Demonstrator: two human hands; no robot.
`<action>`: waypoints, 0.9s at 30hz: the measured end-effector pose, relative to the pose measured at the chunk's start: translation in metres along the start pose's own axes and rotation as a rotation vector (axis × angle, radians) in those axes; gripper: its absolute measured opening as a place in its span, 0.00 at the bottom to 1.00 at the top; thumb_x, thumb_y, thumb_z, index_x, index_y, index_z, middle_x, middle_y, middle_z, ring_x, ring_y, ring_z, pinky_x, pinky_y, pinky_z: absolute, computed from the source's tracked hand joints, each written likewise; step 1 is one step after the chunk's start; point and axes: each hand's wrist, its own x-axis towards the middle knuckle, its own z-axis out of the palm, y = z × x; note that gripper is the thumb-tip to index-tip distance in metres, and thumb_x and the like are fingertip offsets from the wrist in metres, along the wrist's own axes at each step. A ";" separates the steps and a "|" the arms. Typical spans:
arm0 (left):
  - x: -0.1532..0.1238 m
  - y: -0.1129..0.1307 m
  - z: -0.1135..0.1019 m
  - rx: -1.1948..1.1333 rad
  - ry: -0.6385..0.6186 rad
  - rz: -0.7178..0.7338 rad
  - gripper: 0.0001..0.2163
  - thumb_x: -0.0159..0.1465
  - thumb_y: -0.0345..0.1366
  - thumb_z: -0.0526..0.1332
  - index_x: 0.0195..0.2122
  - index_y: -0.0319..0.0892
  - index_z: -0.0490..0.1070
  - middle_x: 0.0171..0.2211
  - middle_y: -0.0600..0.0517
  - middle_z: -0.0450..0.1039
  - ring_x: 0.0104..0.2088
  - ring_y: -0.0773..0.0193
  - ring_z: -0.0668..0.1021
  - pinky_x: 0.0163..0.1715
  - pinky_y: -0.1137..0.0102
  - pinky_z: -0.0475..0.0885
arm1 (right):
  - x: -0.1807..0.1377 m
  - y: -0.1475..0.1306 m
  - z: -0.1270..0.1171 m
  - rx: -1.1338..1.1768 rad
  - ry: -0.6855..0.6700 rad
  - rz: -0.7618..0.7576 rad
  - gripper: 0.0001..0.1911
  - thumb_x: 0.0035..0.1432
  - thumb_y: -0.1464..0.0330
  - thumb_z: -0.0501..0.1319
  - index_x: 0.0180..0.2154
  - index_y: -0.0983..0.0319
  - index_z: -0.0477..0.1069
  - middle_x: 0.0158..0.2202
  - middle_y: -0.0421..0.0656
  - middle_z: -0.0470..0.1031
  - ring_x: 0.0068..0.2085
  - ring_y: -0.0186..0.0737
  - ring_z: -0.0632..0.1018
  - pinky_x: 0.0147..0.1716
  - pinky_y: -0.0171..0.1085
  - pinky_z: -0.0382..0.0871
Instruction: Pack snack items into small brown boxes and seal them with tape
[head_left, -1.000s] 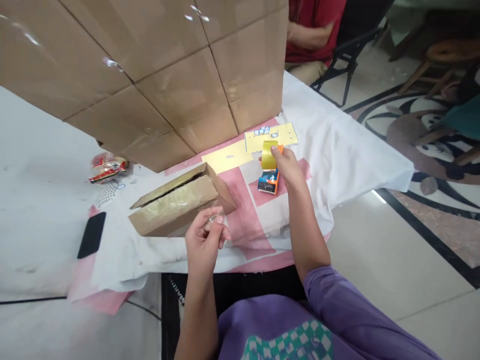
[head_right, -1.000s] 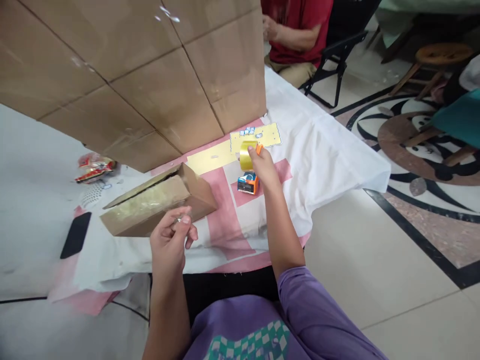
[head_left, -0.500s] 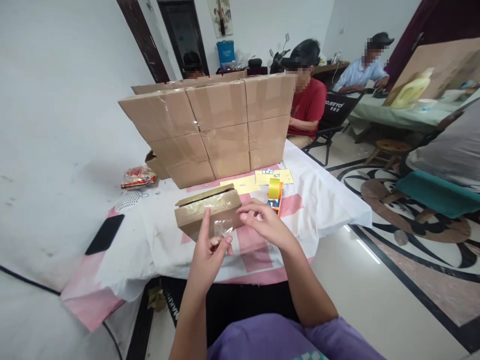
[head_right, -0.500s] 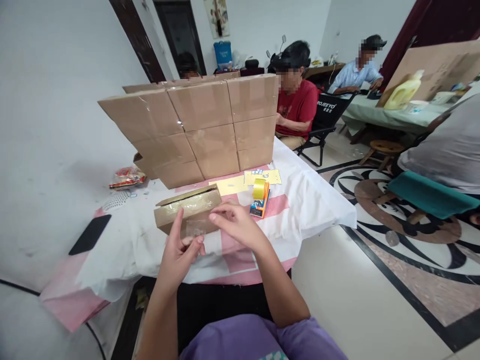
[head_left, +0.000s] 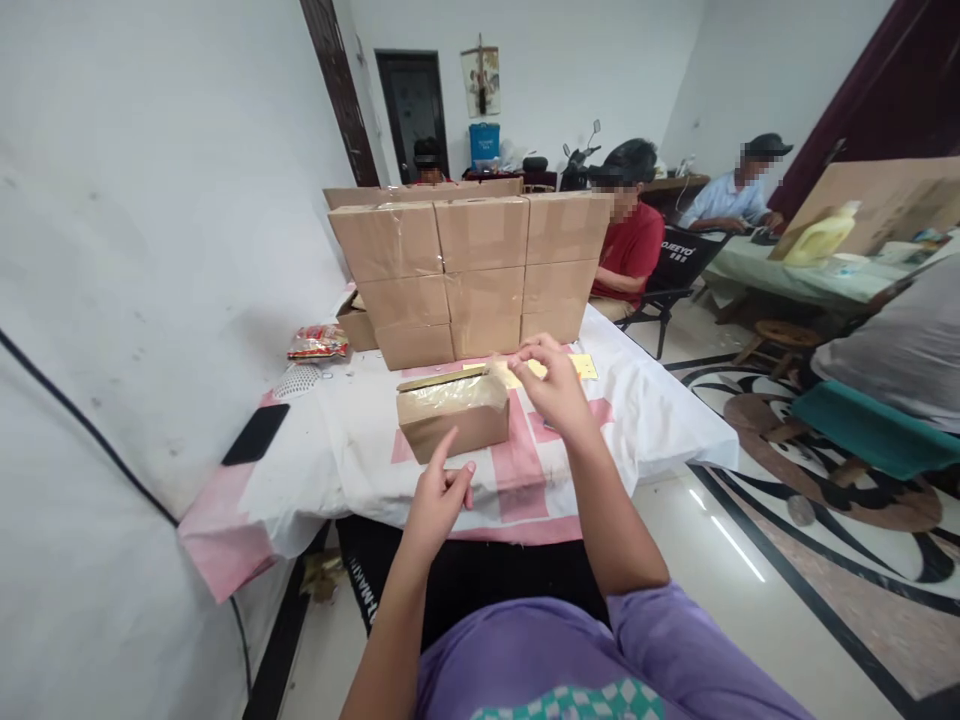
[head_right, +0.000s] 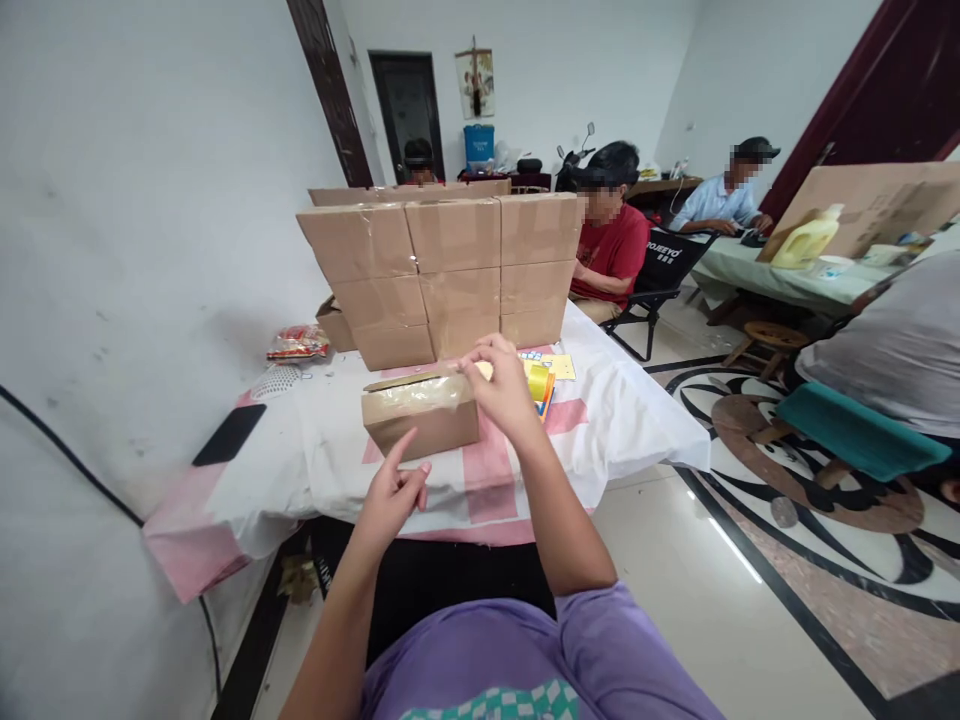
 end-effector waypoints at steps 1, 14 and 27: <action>-0.001 -0.007 -0.003 0.041 0.013 -0.003 0.40 0.65 0.50 0.62 0.73 0.36 0.51 0.17 0.60 0.69 0.19 0.67 0.69 0.25 0.73 0.64 | 0.007 0.000 -0.004 -0.019 -0.019 -0.007 0.09 0.62 0.66 0.62 0.28 0.59 0.74 0.40 0.45 0.72 0.48 0.47 0.74 0.54 0.47 0.64; 0.115 -0.032 -0.095 0.475 0.471 0.306 0.15 0.63 0.39 0.63 0.51 0.45 0.75 0.68 0.43 0.63 0.69 0.47 0.62 0.70 0.50 0.53 | 0.047 -0.020 0.038 0.333 -0.647 0.059 0.15 0.56 0.56 0.69 0.28 0.61 0.76 0.40 0.42 0.73 0.39 0.38 0.75 0.46 0.41 0.67; 0.130 -0.082 -0.093 0.186 0.486 0.250 0.20 0.60 0.43 0.68 0.53 0.46 0.72 0.65 0.42 0.63 0.68 0.49 0.65 0.67 0.54 0.60 | 0.074 0.069 0.170 0.199 -0.658 0.145 0.16 0.53 0.58 0.69 0.24 0.63 0.72 0.29 0.40 0.72 0.34 0.37 0.72 0.37 0.36 0.67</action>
